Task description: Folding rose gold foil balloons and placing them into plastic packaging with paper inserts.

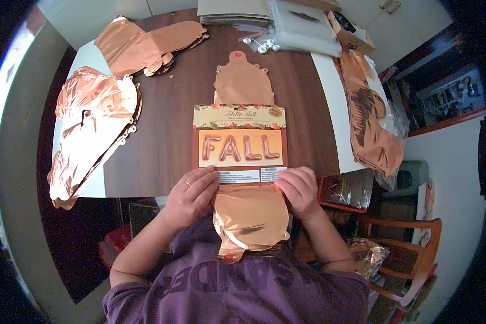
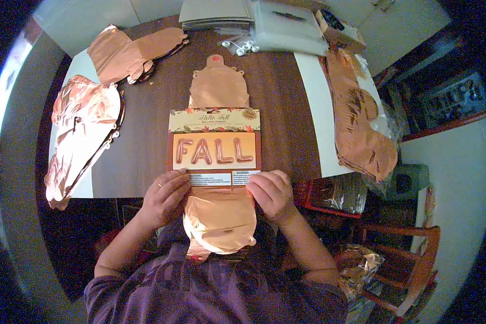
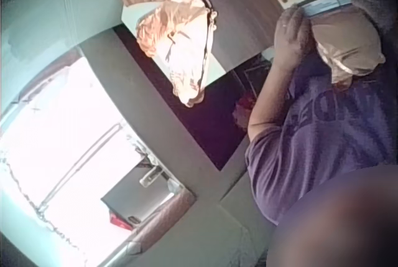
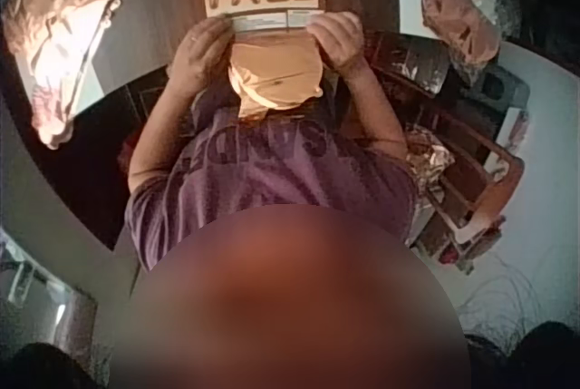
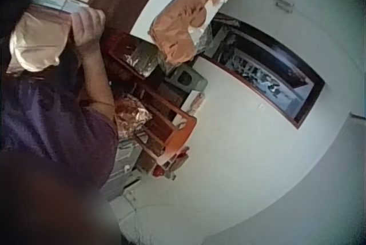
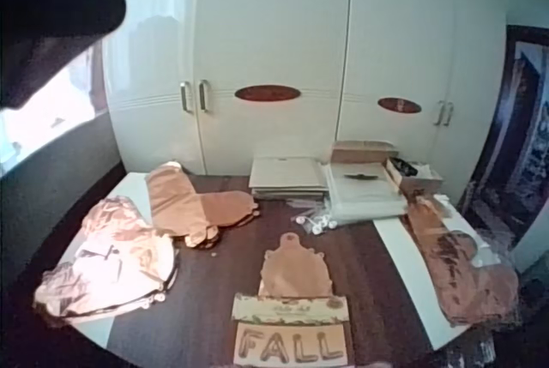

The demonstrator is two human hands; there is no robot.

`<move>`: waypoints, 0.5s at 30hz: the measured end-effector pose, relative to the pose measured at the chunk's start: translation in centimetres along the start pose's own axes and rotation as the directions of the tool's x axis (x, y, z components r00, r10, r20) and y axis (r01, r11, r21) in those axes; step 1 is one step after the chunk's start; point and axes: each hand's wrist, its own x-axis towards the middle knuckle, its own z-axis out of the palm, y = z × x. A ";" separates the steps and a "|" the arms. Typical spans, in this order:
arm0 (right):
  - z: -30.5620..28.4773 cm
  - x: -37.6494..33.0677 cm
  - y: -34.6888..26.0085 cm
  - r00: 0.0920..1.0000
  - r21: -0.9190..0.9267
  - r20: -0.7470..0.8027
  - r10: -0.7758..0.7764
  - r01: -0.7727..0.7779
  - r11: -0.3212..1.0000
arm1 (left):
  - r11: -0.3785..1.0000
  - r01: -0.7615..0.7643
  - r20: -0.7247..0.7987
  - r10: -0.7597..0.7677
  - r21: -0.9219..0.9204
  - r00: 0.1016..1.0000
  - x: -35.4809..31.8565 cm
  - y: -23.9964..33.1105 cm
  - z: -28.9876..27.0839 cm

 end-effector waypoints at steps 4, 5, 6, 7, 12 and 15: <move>-0.2 0.0 0.6 0.998 0.093 0.029 0.056 -0.058 0.994 | 1.000 0.014 0.027 -0.014 0.025 1.000 0.2 0.2 -0.4; -0.4 0.2 0.4 0.998 0.093 0.030 0.056 -0.059 0.994 | 0.999 0.021 0.022 -0.022 0.042 0.999 0.2 0.2 -0.5; -0.6 0.5 0.1 0.986 0.149 0.054 0.159 -0.166 0.975 | 0.999 0.021 0.022 -0.022 0.040 1.000 0.3 0.2 -0.5; -0.8 0.8 -0.2 0.963 0.203 0.084 0.258 -0.269 0.941 | 0.995 0.102 0.021 -0.101 -0.020 0.995 0.4 0.1 -0.4; -0.8 3.0 -0.7 0.844 0.059 0.235 0.482 -0.508 0.859 | 0.932 0.355 -0.006 -0.356 -0.077 0.934 1.9 0.2 0.3; -0.9 4.4 -0.9 0.747 -0.027 0.309 0.589 -0.612 0.790 | 0.740 0.646 -0.027 -0.661 -0.187 0.749 2.3 0.6 0.2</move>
